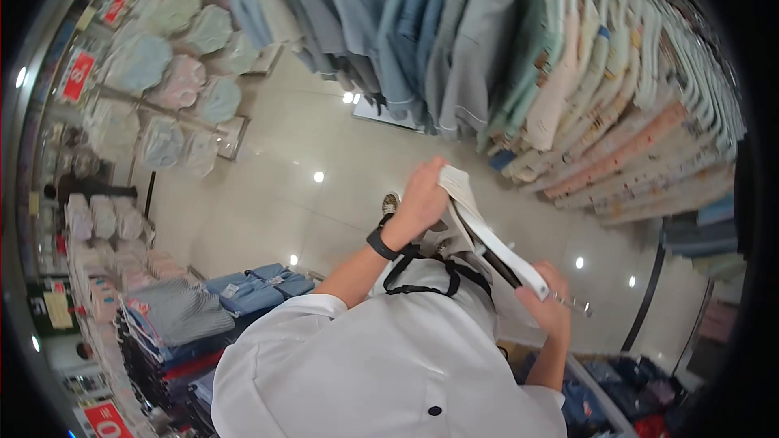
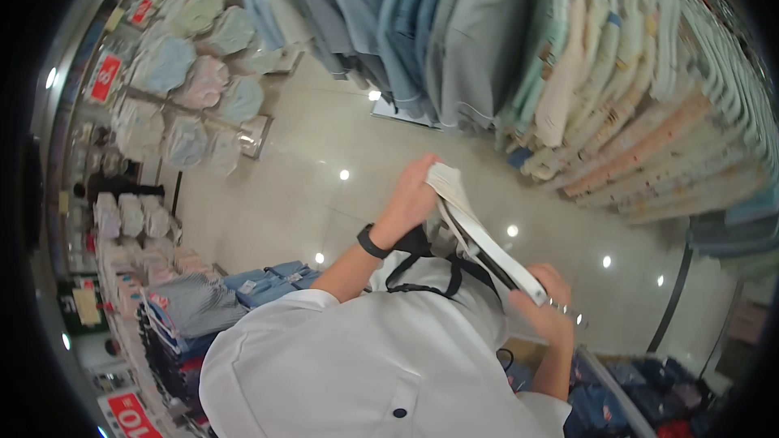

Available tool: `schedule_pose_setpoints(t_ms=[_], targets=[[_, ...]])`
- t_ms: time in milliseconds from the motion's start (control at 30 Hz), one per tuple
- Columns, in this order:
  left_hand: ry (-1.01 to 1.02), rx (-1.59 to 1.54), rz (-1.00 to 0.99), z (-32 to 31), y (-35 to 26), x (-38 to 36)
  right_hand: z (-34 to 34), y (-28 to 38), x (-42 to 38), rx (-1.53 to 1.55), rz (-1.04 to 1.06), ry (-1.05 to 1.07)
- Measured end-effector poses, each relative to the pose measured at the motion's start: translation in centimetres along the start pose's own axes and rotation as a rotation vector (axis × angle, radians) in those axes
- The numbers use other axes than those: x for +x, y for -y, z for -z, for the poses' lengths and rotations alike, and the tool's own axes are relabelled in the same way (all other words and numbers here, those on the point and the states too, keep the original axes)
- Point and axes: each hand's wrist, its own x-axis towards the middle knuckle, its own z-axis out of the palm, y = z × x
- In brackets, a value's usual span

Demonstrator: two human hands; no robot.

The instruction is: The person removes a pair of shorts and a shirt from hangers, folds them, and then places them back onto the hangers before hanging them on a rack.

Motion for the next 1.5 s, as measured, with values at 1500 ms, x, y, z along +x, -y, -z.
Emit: schedule_pose_setpoints(t_ms=[1500], targets=[[0.61, -0.431, 0.358, 5.5, -6.4, -1.0, 3.8, 0.0, -6.8, -0.401, 0.481, -0.307]])
